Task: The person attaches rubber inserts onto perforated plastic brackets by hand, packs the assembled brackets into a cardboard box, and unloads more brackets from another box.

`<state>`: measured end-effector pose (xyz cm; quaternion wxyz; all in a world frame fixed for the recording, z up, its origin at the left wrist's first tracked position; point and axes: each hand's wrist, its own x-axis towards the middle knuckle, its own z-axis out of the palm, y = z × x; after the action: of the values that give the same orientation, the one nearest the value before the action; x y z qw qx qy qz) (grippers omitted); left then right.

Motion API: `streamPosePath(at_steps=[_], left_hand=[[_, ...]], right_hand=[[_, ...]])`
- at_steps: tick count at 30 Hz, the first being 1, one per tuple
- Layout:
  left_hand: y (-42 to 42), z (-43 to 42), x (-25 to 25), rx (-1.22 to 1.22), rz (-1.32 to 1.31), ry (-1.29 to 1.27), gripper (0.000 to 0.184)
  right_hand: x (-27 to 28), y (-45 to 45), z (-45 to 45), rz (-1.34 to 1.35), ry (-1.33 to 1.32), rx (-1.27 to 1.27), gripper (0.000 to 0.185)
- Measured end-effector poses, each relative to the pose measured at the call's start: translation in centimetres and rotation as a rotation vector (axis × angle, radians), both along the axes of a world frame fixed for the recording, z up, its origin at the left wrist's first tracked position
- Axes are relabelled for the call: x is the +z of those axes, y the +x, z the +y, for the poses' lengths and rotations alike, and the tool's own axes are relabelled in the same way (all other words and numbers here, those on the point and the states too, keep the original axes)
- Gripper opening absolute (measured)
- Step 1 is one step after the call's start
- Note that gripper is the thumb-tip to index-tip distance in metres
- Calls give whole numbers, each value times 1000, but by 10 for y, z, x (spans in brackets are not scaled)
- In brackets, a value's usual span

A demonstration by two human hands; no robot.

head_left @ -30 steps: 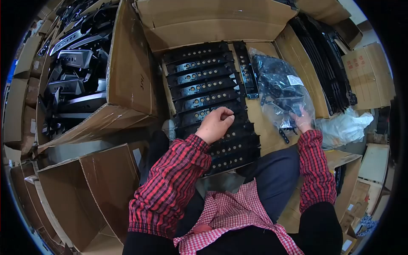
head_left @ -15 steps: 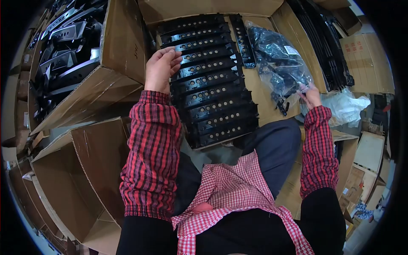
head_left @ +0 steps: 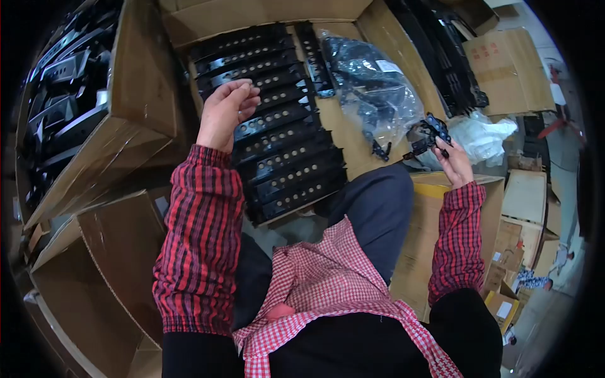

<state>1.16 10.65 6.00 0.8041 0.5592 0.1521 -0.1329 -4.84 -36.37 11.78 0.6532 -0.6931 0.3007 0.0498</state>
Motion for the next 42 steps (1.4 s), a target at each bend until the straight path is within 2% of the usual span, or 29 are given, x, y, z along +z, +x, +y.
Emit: streamPosePath(at_steps=[3, 4, 6, 10, 13, 15, 16, 17, 18, 19, 20, 21, 23, 24, 27, 29, 33, 35, 36, 37, 38, 40, 42], left_hand=[[-9, -34, -6, -213, 14, -112, 28], [-15, -48, 3, -299, 29, -91, 37], [-23, -73, -4, -455, -11, -272, 58], [-37, -100, -16, -751, -45, -637, 101], [-45, -102, -12, -830, -128, -724, 109], [-38, -100, -21, -549, -125, -826, 81], [-25, -94, -21, -432, -126, -888, 71], [-17, -85, -22, -258, -144, -1063, 56], [-9, -79, -9, -112, -161, -1064, 55], [-2, -74, 2, 31, -177, -1063, 54], [4, -71, 5, 91, -104, -1016, 61], [8, -70, 2, 132, -51, -966, 55], [16, -69, -8, 149, 72, -843, 34], [16, -69, -14, 147, 79, -838, 34], [18, -73, -25, 177, 148, -885, 28], [18, -74, -27, 225, 198, -1002, 25], [27, -68, -25, 261, 167, -973, 26], [30, -64, -24, 350, 189, -1046, 25], [31, -60, -20, 375, 208, -1002, 26], [32, -56, -20, 378, 207, -998, 26], [32, -53, -20, 336, 196, -946, 28], [34, -50, -19, 244, 196, -806, 39], [33, -54, -11, 169, 114, -518, 42]], right_hand=[[39, -10, 25, -77, -2, 15, 18], [53, -10, 40, -101, 7, 18, 19], [69, -4, 69, -126, 16, 54, 21], [67, 23, 145, -157, 248, 270, 22], [49, 47, 207, -197, 281, 357, 23], [33, 56, 237, -299, 193, 432, 28], [20, 60, 244, -374, -7, 465, 32], [7, 64, 251, -446, -211, 497, 36], [-1, 64, 260, -651, -688, 590, 40], [-9, 59, 271, -668, -828, 645, 40], [-15, 50, 285, -681, -971, 697, 40], [-16, 42, 300, -583, -999, 720, 42], [-28, 39, 311, -529, -979, 740, 46], [-31, 41, 310, -461, -967, 799, 54], [-25, 47, 308, -374, -878, 844, 59], [-19, 49, 307, -426, -860, 852, 64], [10, 51, 294, -468, -765, 830, 75], [19, 53, 281, -425, -679, 693, 61], [22, 57, 275, -411, -615, 629, 53], [18, 59, 271, -497, -533, 484, 37], [18, 64, 272, -493, -530, 488, 37], [18, 79, 274, -273, -67, 454, 32], [4, 97, 284, -170, -95, 592, 39]])
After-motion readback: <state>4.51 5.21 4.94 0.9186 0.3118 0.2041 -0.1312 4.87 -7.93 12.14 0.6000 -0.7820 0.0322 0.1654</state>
